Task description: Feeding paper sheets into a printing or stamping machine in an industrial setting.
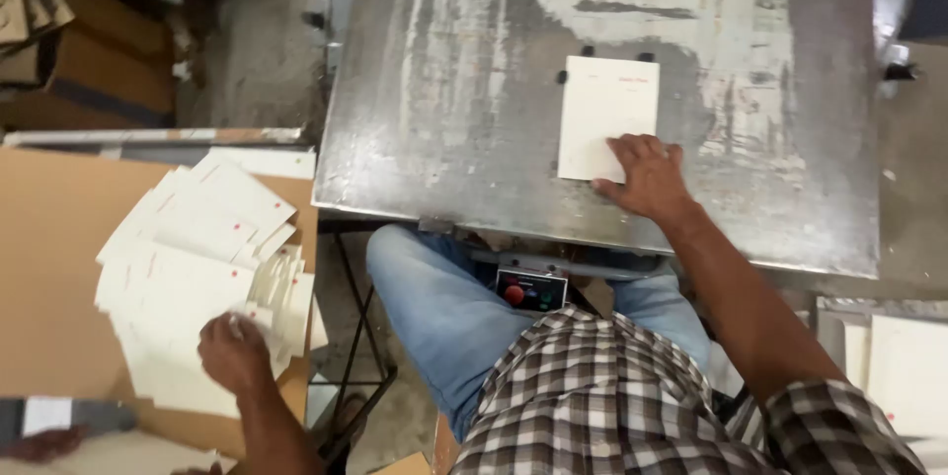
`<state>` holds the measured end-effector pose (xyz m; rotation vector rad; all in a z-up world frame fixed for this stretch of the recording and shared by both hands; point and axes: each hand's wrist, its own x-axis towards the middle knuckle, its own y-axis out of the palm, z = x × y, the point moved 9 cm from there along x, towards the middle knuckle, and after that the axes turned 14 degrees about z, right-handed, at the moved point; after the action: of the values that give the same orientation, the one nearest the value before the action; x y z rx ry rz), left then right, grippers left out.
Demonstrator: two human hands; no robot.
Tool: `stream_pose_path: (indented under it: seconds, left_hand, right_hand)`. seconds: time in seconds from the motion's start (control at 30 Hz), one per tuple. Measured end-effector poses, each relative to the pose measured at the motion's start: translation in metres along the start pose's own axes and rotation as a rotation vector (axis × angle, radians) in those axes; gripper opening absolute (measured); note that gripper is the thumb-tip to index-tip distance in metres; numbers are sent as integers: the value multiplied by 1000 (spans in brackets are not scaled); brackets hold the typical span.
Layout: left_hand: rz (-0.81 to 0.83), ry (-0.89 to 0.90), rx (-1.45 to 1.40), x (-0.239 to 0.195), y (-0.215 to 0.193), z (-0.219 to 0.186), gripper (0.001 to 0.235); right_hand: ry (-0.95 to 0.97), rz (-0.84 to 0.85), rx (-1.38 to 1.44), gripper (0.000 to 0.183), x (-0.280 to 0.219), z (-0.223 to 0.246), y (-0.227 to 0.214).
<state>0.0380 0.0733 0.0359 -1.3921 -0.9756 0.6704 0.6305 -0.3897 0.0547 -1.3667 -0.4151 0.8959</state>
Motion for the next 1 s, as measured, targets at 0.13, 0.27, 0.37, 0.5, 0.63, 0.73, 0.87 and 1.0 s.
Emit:
stream_pose_path:
  seconds: [0.13, 0.27, 0.37, 0.5, 0.63, 0.73, 0.87, 1.0]
  left_hand:
    - [4, 53, -52, -3, -26, -35, 19]
    - [17, 92, -82, -17, -39, -80, 24]
    - [49, 154, -168, -25, -49, -117, 27]
    - [150, 226, -384, -31, -62, -167, 28]
    - [155, 395, -464, -32, -61, -205, 34]
    - [151, 609, -509, -34, -55, -239, 33]
    - [285, 718, -483, -31, -18, -267, 27]
    - [271, 847, -527, -37, 3, -293, 22]
  right_hand:
    - [63, 23, -52, 82, 12, -2, 2]
    - [111, 50, -36, 77, 23, -4, 2]
    - [115, 38, -44, 77, 31, -2, -2]
    - [141, 111, 10, 80, 38, -1, -8]
    - [221, 218, 118, 84, 52, -15, -4]
    - [257, 250, 254, 84, 59, -30, -2]
    - [135, -299, 206, 67, 10, -21, -88]
    - [163, -577, 172, 45, -79, -29, -112]
